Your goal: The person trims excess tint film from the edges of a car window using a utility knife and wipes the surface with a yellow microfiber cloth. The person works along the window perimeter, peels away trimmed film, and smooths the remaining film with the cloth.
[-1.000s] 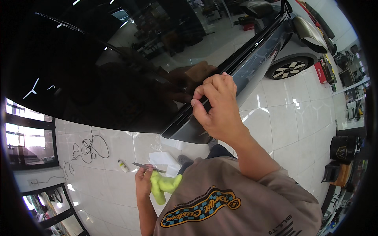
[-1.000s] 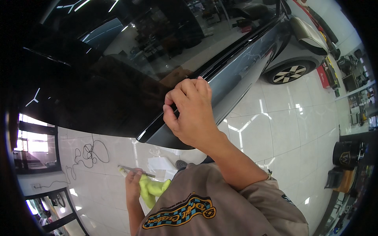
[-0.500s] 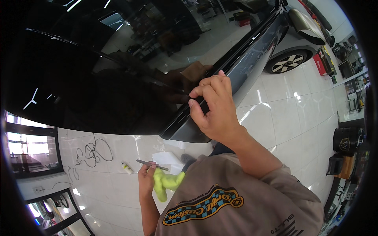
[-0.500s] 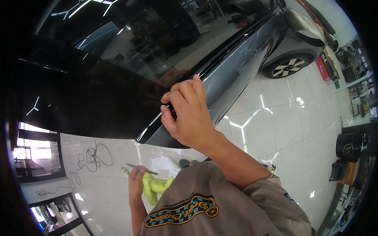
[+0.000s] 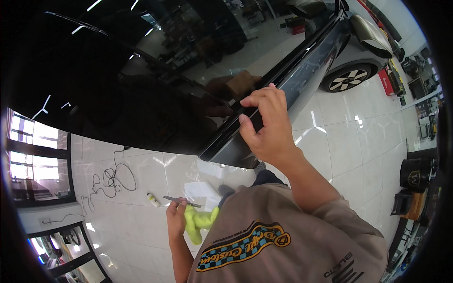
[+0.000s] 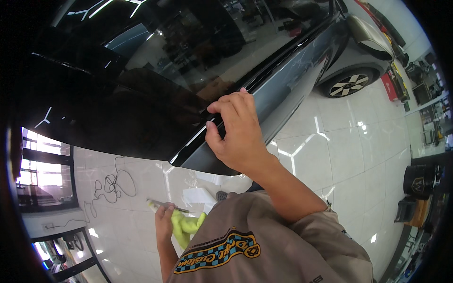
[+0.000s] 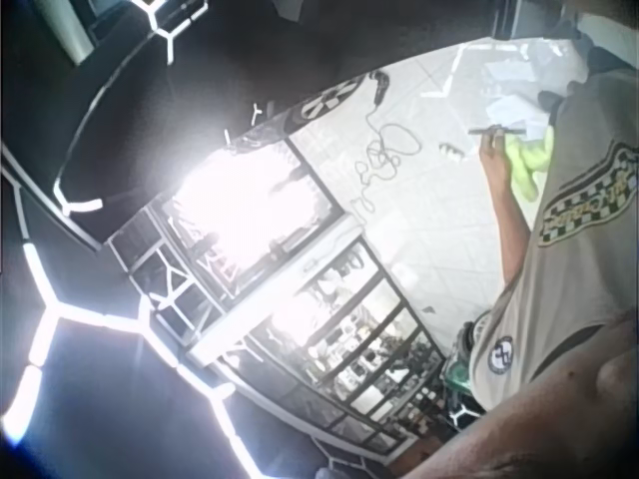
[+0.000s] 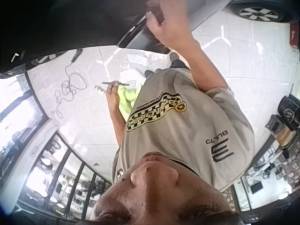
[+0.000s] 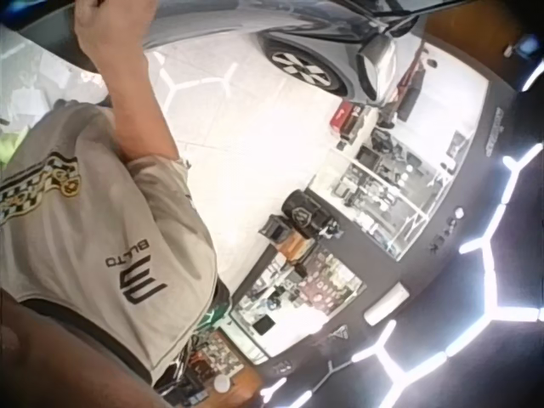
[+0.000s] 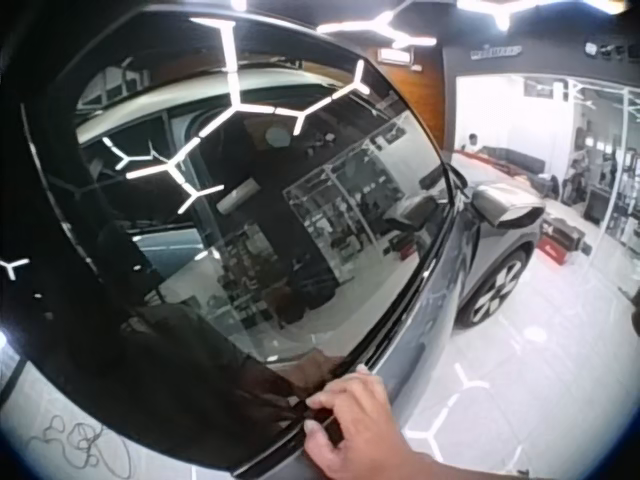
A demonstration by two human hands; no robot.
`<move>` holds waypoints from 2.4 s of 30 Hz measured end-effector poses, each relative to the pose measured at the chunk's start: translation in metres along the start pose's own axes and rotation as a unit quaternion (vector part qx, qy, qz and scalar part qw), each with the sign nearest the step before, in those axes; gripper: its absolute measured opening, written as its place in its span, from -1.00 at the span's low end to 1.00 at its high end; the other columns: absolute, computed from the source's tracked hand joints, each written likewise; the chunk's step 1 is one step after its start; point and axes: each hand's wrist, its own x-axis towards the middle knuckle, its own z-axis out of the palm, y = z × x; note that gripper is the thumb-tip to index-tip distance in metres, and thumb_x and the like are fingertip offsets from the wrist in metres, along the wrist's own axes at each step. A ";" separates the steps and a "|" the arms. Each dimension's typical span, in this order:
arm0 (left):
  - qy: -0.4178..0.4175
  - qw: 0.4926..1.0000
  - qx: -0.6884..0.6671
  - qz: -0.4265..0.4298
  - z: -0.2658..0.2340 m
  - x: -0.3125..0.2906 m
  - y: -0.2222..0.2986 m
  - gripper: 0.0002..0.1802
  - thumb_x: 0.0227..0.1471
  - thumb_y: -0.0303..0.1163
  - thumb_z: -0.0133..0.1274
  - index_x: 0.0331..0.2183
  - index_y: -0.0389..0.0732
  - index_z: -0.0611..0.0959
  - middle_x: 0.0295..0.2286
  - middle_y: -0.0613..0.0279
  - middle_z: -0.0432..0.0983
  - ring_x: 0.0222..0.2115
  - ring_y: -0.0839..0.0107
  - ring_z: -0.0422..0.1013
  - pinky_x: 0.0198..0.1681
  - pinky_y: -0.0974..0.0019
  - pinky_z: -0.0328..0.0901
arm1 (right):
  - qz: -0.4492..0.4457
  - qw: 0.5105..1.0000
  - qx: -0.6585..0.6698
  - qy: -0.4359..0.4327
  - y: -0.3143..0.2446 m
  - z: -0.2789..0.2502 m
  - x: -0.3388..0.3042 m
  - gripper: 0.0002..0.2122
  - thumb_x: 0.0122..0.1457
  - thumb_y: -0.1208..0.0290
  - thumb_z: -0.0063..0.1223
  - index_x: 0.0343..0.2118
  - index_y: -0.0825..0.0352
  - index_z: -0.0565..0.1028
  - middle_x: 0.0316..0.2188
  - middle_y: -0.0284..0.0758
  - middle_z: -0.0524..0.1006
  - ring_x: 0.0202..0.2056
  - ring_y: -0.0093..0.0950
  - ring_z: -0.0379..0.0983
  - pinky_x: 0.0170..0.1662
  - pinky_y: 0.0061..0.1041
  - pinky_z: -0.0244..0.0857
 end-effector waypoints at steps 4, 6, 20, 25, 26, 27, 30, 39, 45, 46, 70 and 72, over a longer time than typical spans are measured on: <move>-0.007 1.000 -0.020 -0.016 -0.002 -0.002 -0.006 -0.81 0.20 -0.40 0.07 -0.22 -0.33 0.62 -0.34 0.22 0.58 -0.35 0.48 0.45 -0.24 0.40 0.36 | -0.044 0.997 -0.051 -0.034 -0.001 -0.001 -0.001 -0.85 -0.08 0.58 0.22 -0.40 0.32 0.53 -0.30 -0.29 0.42 -0.13 -0.23 0.34 0.20 -0.04 0.18; -0.007 1.000 -0.014 -0.010 -0.002 -0.002 -0.010 -0.81 0.20 -0.40 0.07 -0.22 -0.33 0.62 -0.34 0.22 0.58 -0.35 0.48 0.45 -0.24 0.40 0.36 | -0.041 0.996 -0.062 -0.039 -0.002 0.001 0.001 -0.86 -0.08 0.58 0.23 -0.42 0.31 0.52 -0.30 -0.29 0.42 -0.13 -0.23 0.34 0.17 -0.06 0.19; 0.000 1.000 0.001 -0.017 0.002 -0.007 -0.006 -0.81 0.20 -0.42 0.04 -0.20 -0.33 0.62 -0.37 0.24 0.56 -0.37 0.49 0.45 -0.27 0.40 0.35 | -0.053 0.993 -0.096 0.032 0.006 0.008 0.008 -0.82 -0.15 0.56 0.21 -0.43 0.30 0.48 -0.31 -0.30 0.46 -0.15 -0.21 0.36 0.06 -0.12 0.19; 0.002 1.000 -0.008 -0.010 0.002 -0.007 -0.014 -0.81 0.21 -0.42 0.04 -0.20 -0.33 0.62 -0.36 0.24 0.57 -0.37 0.49 0.46 -0.26 0.40 0.36 | -0.066 0.994 -0.083 -0.037 0.001 -0.006 0.000 -0.84 -0.10 0.54 0.23 -0.40 0.28 0.53 -0.27 -0.32 0.46 -0.13 -0.23 0.36 0.10 -0.10 0.18; 0.000 1.000 -0.008 -0.004 0.002 -0.006 -0.016 -0.81 0.21 -0.42 0.04 -0.20 -0.33 0.62 -0.36 0.23 0.57 -0.37 0.49 0.46 -0.26 0.40 0.36 | -0.067 0.993 -0.089 -0.033 0.000 -0.004 0.000 -0.85 -0.10 0.54 0.23 -0.42 0.27 0.54 -0.28 -0.32 0.47 -0.14 -0.25 0.36 0.11 -0.11 0.18; -0.001 1.000 -0.008 -0.001 0.001 -0.005 -0.018 -0.82 0.21 -0.42 0.05 -0.21 -0.32 0.62 -0.35 0.24 0.57 -0.36 0.50 0.45 -0.26 0.40 0.36 | -0.072 0.993 -0.090 -0.031 -0.001 -0.003 0.000 -0.85 -0.11 0.54 0.24 -0.42 0.27 0.54 -0.29 -0.32 0.47 -0.14 -0.25 0.37 0.11 -0.10 0.18; -0.002 1.000 -0.010 0.001 -0.001 -0.005 -0.021 -0.83 0.21 -0.41 0.07 -0.22 -0.30 0.64 -0.34 0.27 0.56 -0.34 0.51 0.44 -0.24 0.40 0.36 | -0.085 0.991 -0.096 -0.025 0.000 0.003 0.003 -0.85 -0.13 0.55 0.24 -0.44 0.28 0.53 -0.30 -0.31 0.47 -0.15 -0.26 0.37 0.12 -0.08 0.18; -0.008 1.000 -0.007 -0.005 -0.005 -0.003 -0.024 -0.83 0.21 -0.40 0.07 -0.22 -0.30 0.64 -0.35 0.27 0.56 -0.35 0.52 0.43 -0.25 0.40 0.36 | -0.112 0.985 -0.133 0.020 -0.004 0.004 0.016 -0.83 -0.16 0.57 0.20 -0.44 0.29 0.50 -0.33 -0.32 0.48 -0.16 -0.26 0.37 0.04 -0.17 0.19; 0.007 1.000 -0.007 -0.008 -0.006 -0.004 -0.027 -0.83 0.21 -0.40 0.07 -0.22 -0.30 0.64 -0.36 0.27 0.56 -0.36 0.51 0.44 -0.25 0.41 0.35 | -0.076 0.988 -0.115 -0.068 -0.001 -0.016 0.014 -0.86 -0.11 0.54 0.24 -0.44 0.27 0.53 -0.32 -0.35 0.49 -0.16 -0.29 0.37 -0.05 -0.25 0.19; 0.006 1.000 -0.016 -0.010 -0.007 -0.003 -0.029 -0.82 0.21 -0.41 0.07 -0.21 -0.30 0.63 -0.36 0.26 0.57 -0.36 0.51 0.45 -0.26 0.41 0.35 | -0.079 0.987 -0.120 -0.068 -0.002 -0.014 0.012 -0.86 -0.11 0.54 0.24 -0.44 0.28 0.54 -0.32 -0.35 0.48 -0.17 -0.30 0.37 -0.05 -0.26 0.19; 0.001 1.000 0.001 -0.001 -0.004 0.000 -0.027 -0.82 0.21 -0.38 0.08 -0.23 -0.28 0.65 -0.39 0.30 0.56 -0.39 0.54 0.43 -0.29 0.41 0.35 | -0.085 0.988 -0.122 -0.040 -0.009 0.000 0.008 -0.85 -0.13 0.57 0.22 -0.44 0.27 0.51 -0.37 -0.34 0.46 -0.24 -0.30 0.36 -0.11 -0.26 0.19; 0.001 1.000 0.000 -0.011 -0.004 -0.001 -0.025 -0.82 0.20 -0.39 0.08 -0.23 -0.29 0.65 -0.39 0.30 0.56 -0.38 0.54 0.43 -0.28 0.41 0.35 | -0.087 0.986 -0.138 -0.039 -0.010 0.001 0.009 -0.84 -0.16 0.57 0.22 -0.46 0.28 0.50 -0.38 -0.34 0.45 -0.25 -0.30 0.35 -0.11 -0.26 0.19</move>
